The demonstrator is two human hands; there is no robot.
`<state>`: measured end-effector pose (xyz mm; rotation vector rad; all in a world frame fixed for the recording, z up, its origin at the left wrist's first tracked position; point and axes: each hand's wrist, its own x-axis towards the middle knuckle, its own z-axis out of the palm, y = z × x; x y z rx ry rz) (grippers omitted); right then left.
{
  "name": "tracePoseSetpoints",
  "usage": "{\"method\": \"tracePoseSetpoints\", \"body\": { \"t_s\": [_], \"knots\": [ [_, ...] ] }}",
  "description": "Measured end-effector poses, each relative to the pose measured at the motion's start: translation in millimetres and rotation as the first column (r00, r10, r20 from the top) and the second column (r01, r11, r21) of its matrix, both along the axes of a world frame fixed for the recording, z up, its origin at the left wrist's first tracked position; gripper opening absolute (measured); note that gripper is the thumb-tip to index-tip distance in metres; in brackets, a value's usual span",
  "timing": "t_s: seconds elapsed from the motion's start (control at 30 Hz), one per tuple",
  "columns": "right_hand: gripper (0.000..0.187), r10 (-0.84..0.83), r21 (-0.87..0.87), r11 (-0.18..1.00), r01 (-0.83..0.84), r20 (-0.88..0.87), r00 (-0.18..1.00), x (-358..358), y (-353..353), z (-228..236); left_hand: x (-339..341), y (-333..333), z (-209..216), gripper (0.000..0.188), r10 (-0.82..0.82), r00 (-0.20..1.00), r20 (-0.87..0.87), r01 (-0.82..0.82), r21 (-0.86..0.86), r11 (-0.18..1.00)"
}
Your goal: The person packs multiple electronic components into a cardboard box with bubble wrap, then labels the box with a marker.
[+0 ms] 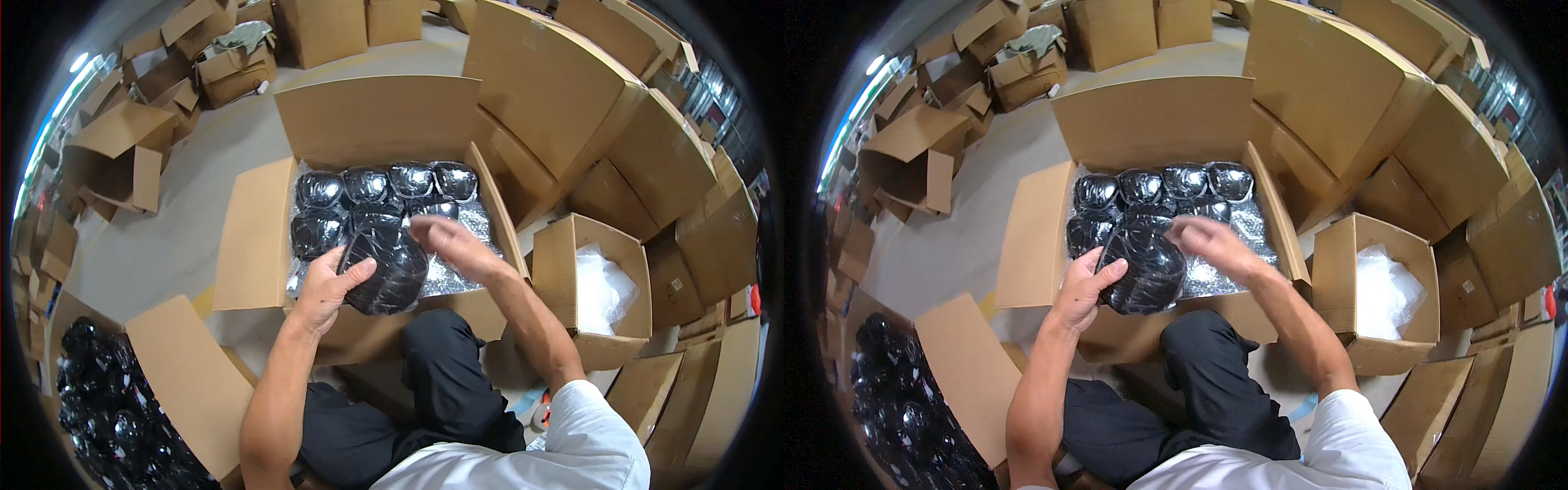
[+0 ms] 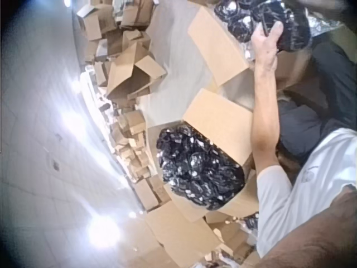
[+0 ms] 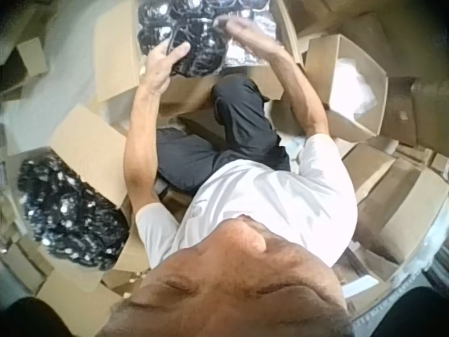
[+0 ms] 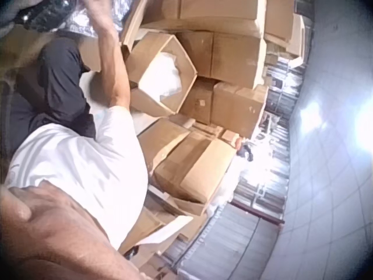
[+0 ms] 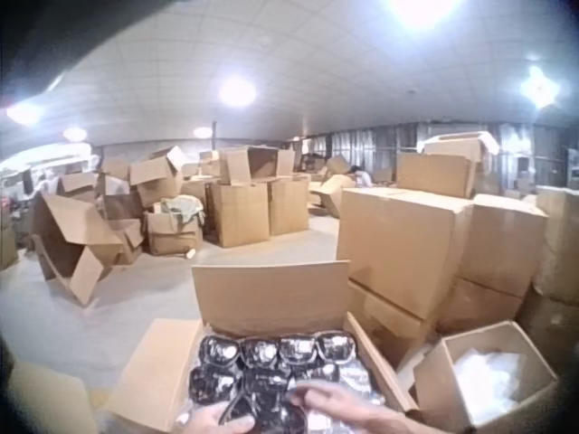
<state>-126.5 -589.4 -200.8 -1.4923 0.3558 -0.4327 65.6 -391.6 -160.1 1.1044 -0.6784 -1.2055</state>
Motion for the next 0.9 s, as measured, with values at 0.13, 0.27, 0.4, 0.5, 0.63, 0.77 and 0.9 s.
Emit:
{"method": "tracePoseSetpoints", "body": {
  "t_s": [0.13,0.27,0.4,0.5,0.63,0.77,0.9],
  "knots": [
    [0.055,0.107,0.231,0.967,-0.108,0.017,0.994,3,42,7,-1,-2,-11,0.050,0.056,0.997,0.056,-0.056,-0.006,0.998],
    [0.047,-0.487,0.374,0.815,0.442,0.030,0.873,-19,-16,-19,6,-1,-12,0.056,0.203,0.963,0.175,-0.216,0.061,0.974],
    [0.036,-0.805,0.045,0.584,0.810,-0.098,0.586,-45,-81,-51,9,3,-17,0.053,0.187,0.956,0.226,-0.215,0.106,0.971],
    [0.038,-0.744,-0.107,0.664,0.740,-0.196,0.639,-51,-102,-80,2,-3,-16,0.052,0.127,0.956,0.266,-0.164,0.122,0.979],
    [0.040,-0.592,0.167,0.753,0.636,-0.250,0.766,-43,-93,-78,-1,4,-10,0.052,0.096,0.950,0.297,-0.135,0.114,0.984],
    [0.042,-0.504,0.264,0.786,0.559,-0.252,0.826,-59,-104,-79,-3,1,-6,0.053,0.084,0.946,0.313,-0.118,0.093,0.989],
    [0.049,-0.530,0.180,0.778,0.602,-0.326,0.783,-63,-103,-77,-4,4,-10,0.053,0.097,0.949,0.299,-0.129,0.089,0.988]
  ]
}}
